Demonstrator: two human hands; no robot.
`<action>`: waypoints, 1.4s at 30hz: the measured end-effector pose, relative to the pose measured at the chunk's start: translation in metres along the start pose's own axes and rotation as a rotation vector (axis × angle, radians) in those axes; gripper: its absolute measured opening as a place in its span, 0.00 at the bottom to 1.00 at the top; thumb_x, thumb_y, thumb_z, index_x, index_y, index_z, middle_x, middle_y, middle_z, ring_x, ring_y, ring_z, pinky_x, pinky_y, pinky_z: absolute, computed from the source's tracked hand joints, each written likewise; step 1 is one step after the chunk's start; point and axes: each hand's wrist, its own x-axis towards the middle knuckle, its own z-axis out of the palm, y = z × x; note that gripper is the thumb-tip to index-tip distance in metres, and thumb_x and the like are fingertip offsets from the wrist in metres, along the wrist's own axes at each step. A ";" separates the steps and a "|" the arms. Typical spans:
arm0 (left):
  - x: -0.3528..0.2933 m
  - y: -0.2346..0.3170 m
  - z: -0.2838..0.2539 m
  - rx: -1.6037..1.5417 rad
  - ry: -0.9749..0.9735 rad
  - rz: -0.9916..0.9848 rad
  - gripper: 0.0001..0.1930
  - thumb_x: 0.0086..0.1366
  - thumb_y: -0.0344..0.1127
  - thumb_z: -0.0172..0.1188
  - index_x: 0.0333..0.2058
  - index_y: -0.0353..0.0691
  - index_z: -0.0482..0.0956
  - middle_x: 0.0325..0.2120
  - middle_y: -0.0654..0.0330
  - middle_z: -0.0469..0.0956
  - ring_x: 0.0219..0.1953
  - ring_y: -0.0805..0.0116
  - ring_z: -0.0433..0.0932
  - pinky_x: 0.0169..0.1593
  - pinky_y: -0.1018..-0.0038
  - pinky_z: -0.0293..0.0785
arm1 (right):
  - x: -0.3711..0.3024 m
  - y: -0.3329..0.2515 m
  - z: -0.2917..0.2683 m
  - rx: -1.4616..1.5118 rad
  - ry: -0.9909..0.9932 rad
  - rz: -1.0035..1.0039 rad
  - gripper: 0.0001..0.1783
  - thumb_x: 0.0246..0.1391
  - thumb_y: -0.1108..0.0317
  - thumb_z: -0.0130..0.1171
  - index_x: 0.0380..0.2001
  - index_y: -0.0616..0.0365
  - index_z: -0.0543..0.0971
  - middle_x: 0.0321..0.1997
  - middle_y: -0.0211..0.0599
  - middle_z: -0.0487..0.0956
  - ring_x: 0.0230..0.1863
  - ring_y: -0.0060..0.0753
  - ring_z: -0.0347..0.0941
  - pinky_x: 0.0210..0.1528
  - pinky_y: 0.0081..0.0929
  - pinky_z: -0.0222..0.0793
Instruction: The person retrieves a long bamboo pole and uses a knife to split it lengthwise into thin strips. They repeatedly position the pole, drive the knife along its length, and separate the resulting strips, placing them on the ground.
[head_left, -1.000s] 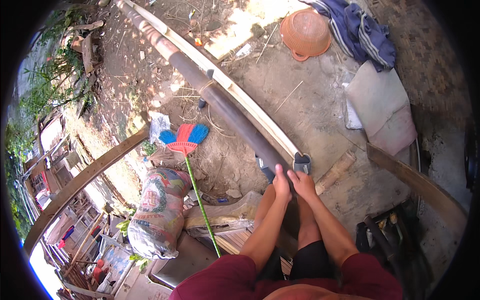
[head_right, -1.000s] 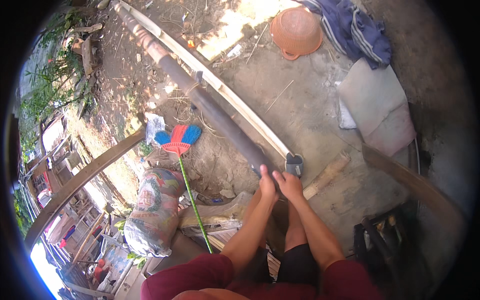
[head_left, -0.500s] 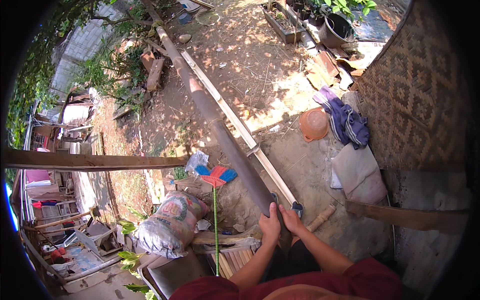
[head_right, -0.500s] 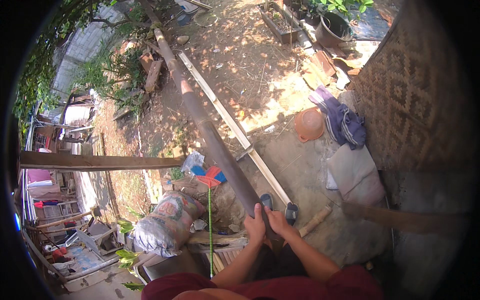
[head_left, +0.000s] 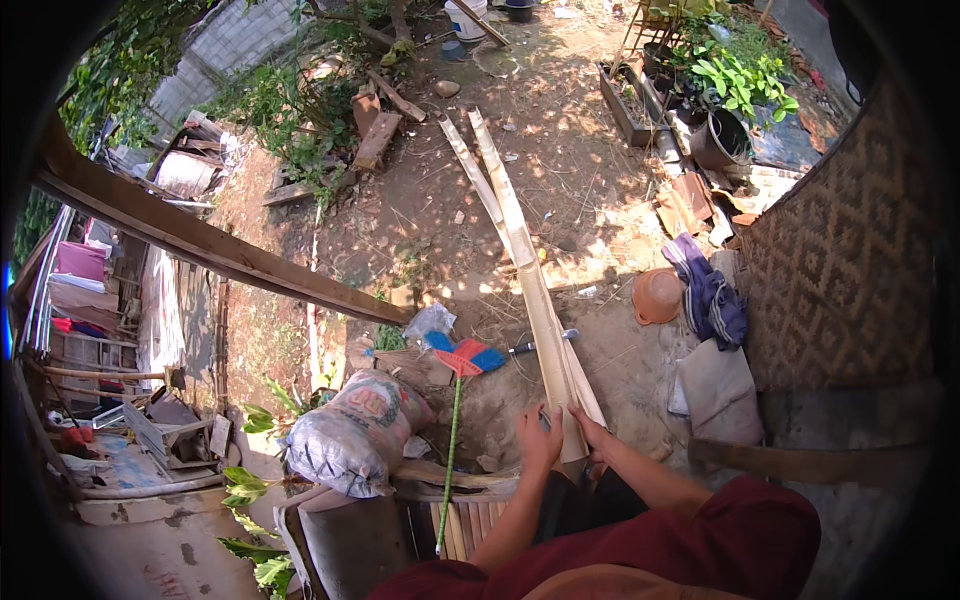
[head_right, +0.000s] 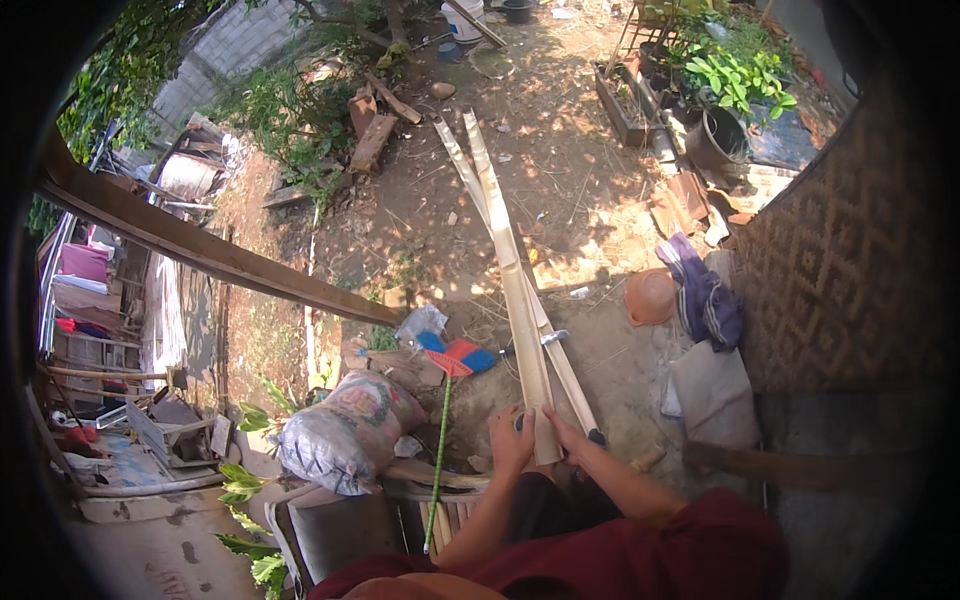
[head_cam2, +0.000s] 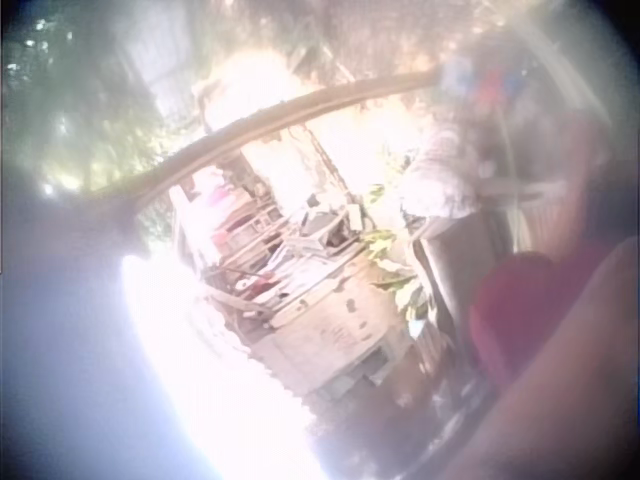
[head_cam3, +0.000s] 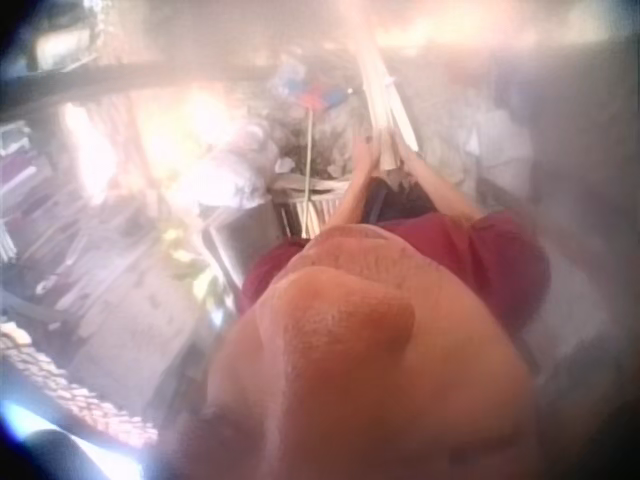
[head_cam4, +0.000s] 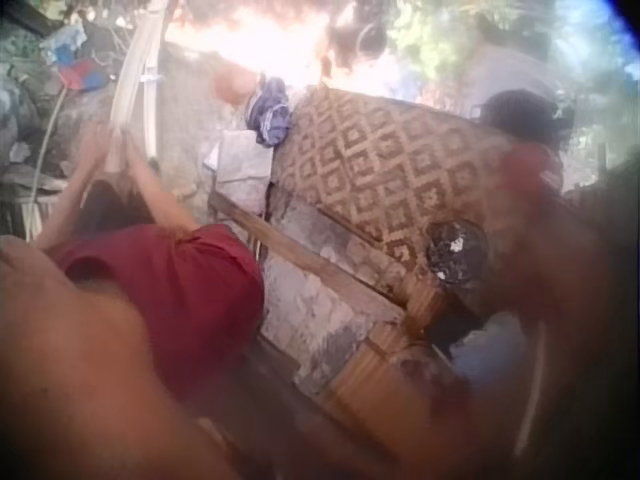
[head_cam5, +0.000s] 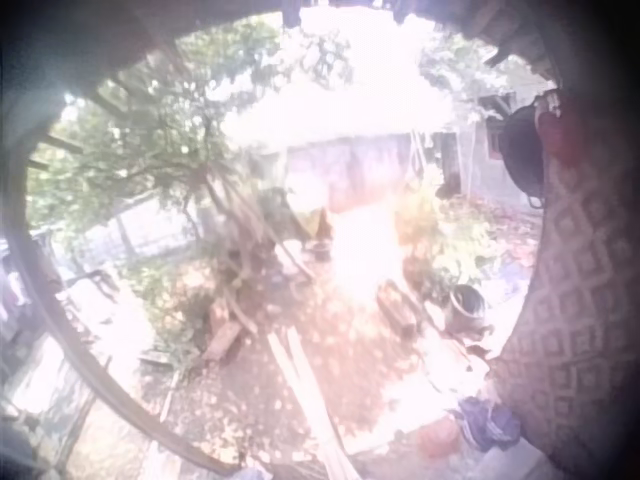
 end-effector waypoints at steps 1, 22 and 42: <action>-0.002 -0.018 -0.002 -0.173 -0.092 -0.172 0.26 0.69 0.51 0.57 0.54 0.34 0.74 0.47 0.44 0.78 0.47 0.47 0.78 0.48 0.59 0.75 | 0.001 -0.004 0.007 -0.048 0.007 0.016 0.37 0.64 0.33 0.44 0.57 0.54 0.73 0.50 0.40 0.80 0.49 0.35 0.79 0.51 0.37 0.76; -0.002 -0.076 -0.100 -0.920 -0.470 -1.034 0.18 0.72 0.39 0.55 0.55 0.34 0.72 0.42 0.55 0.80 0.41 0.62 0.81 0.41 0.62 0.83 | 0.142 -0.077 -0.054 -0.829 0.168 0.182 0.23 0.67 0.48 0.47 0.49 0.55 0.77 0.35 0.32 0.77 0.33 0.25 0.73 0.32 0.26 0.67; 0.023 -0.241 -0.123 -0.747 0.019 -1.509 0.10 0.65 0.31 0.63 0.40 0.29 0.78 0.31 0.53 0.82 0.32 0.63 0.82 0.35 0.68 0.80 | 0.679 -0.009 -0.199 -0.026 0.717 0.265 0.28 0.56 0.42 0.64 0.46 0.56 0.74 0.42 0.35 0.76 0.37 0.33 0.73 0.46 0.37 0.74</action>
